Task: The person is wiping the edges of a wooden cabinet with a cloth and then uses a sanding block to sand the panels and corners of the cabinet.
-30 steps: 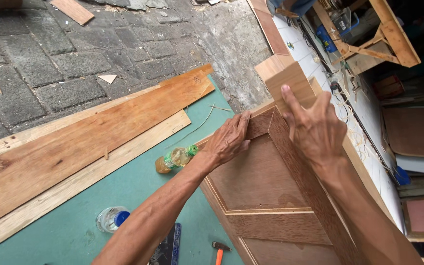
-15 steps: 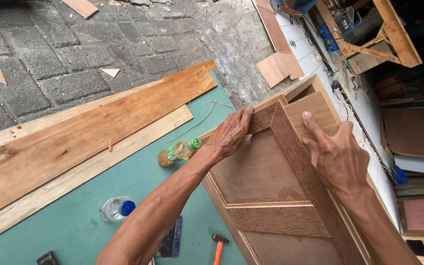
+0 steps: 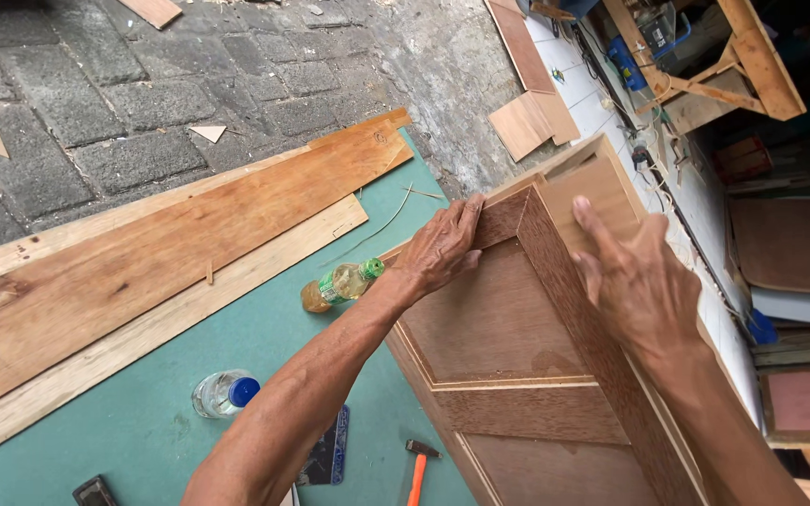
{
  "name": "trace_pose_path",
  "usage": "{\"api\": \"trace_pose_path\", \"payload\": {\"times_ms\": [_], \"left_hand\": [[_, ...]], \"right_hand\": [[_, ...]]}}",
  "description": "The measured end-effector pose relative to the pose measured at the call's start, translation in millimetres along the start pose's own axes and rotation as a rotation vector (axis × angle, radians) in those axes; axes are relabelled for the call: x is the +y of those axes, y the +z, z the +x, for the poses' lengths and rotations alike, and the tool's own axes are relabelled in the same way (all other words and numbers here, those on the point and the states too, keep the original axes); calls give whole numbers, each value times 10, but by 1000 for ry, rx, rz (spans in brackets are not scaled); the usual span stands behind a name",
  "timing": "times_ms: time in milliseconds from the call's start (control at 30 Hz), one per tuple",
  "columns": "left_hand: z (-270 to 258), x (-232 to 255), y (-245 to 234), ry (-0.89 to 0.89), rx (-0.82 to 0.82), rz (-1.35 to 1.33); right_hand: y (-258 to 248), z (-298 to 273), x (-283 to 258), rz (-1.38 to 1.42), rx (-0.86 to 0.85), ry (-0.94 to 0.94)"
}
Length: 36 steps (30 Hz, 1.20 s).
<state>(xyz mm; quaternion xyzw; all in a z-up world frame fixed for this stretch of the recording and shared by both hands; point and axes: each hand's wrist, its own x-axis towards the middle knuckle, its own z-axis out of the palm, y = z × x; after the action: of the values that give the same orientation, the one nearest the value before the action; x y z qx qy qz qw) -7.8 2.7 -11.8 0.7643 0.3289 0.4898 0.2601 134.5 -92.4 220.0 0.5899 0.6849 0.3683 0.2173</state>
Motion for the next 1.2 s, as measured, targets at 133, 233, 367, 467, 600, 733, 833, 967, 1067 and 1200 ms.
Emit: {"api": "trace_pose_path", "payload": {"times_ms": [133,233,367,467,600,733,833,967,1067,1200], "left_hand": [[17,-9,-9,-18,-28,-18],[9,-10,28,3,-40,-27],[47,-47,58,-4,18,13],[20,-37,59,-2,6,0],[13,-27,41,20,8,-7],[9,-55,97,34,27,14],[40,-24,29,0,24,31],[0,-11,-5,-2,-2,-34],[7,3,-5,-13,-20,-22],[17,-77,92,7,26,-16]], "right_hand": [[-121,6,-94,10,-20,39],[-63,71,-97,35,19,19],[-79,-67,-32,-17,57,-14],[51,9,-4,3,114,-24],[144,352,-31,68,236,-94],[115,116,44,94,207,-112],[128,-57,121,49,156,-92],[151,139,22,38,213,-85],[8,534,-172,108,247,-95],[-57,1171,-349,56,558,-125]]}}
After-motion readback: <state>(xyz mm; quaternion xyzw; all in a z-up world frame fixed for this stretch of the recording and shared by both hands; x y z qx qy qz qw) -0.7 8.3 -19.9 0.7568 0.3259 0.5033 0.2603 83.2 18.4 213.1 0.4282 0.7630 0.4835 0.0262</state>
